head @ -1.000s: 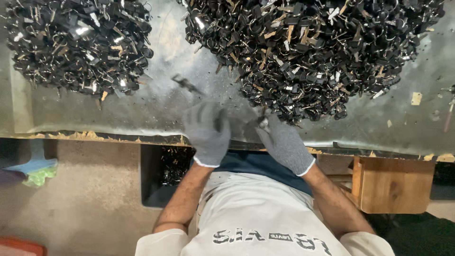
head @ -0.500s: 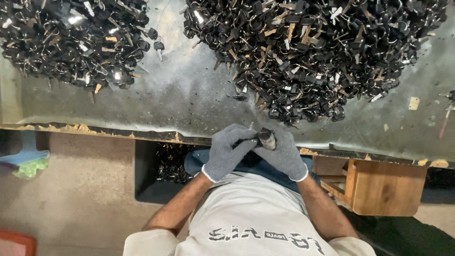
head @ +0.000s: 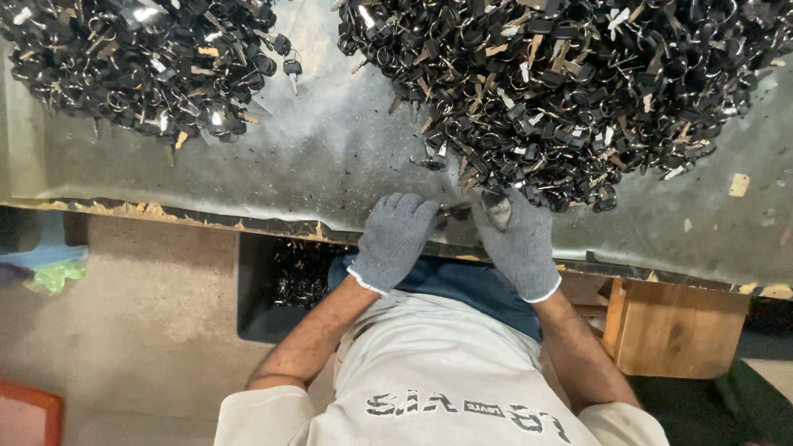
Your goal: The person works at a table covered with large piles of small black metal lock components. They gather and spread the piles with a gloved hand, pick up individual pieces, manipulate them with both hands, and drop pieces into a bin opening below the table edge.
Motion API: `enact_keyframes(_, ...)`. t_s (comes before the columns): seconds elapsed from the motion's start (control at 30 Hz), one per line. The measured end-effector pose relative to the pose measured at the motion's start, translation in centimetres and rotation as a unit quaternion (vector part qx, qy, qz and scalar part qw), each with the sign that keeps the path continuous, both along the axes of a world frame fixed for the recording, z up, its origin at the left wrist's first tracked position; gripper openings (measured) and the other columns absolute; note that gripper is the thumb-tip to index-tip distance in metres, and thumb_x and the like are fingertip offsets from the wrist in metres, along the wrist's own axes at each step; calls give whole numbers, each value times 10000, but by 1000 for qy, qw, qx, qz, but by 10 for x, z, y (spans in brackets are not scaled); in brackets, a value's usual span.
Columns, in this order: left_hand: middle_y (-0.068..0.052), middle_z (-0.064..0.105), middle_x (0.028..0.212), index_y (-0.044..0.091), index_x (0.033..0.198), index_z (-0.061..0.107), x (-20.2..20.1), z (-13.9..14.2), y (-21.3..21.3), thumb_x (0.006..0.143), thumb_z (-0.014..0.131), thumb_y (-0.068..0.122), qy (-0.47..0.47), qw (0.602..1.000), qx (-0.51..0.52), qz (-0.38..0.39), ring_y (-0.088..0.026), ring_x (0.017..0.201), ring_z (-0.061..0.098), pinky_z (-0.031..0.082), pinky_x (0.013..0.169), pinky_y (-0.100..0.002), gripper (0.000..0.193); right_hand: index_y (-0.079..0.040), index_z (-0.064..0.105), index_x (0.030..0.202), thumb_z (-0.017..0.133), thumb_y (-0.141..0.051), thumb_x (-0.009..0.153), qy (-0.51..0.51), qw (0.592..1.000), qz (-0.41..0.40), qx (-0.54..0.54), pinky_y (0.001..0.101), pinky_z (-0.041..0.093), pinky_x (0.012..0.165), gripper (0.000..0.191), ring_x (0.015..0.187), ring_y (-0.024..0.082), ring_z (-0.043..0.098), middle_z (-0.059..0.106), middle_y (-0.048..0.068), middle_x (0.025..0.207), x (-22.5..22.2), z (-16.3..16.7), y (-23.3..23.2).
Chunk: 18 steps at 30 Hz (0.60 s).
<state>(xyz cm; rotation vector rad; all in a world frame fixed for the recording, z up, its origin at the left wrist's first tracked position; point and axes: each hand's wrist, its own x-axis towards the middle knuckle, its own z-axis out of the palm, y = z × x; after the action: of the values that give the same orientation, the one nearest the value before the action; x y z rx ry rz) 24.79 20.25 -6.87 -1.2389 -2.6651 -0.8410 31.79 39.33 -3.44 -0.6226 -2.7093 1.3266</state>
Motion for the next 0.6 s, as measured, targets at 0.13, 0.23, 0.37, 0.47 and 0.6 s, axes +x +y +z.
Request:
enact_keyframes(0.13,-118,667,1011,8,1326,649,-9,-9,10,850,738,114,-75,996,-10,47,-307,976,658,522,870,-426,496,95,592,1174,751,-253,922,-63,989,120,56,446,577,576,457,720,358,722,698,226,839,1,-3,-11)
enact_keyframes(0.23,-114,698,1047,46,1274,645,-14,-10,10,837,778,176,-137,987,39,75,-313,974,661,505,856,-443,474,118,528,1299,698,-277,865,67,948,189,246,488,587,654,611,807,426,718,694,288,946,3,-5,-15)
enact_keyframes(0.37,-21,724,961,205,1057,694,-16,1,8,762,808,230,-74,992,33,102,-288,933,668,480,816,-454,317,4,569,1157,628,-315,1067,-211,943,168,196,486,604,689,337,837,399,729,700,256,936,2,-8,-9)
enact_keyframes(0.47,-63,709,924,212,976,740,-18,8,8,724,819,246,-61,991,28,114,-322,910,664,469,782,-468,266,45,525,1260,653,-245,987,-119,968,179,127,481,599,663,418,805,411,727,655,301,1064,5,-11,-7)
enact_keyframes(0.6,-62,737,1054,114,1151,734,-26,8,6,836,764,189,-154,984,45,80,-281,973,703,519,923,-461,325,73,523,1234,654,-214,953,-54,972,191,127,478,585,602,422,779,426,718,640,314,1047,4,-19,-14)
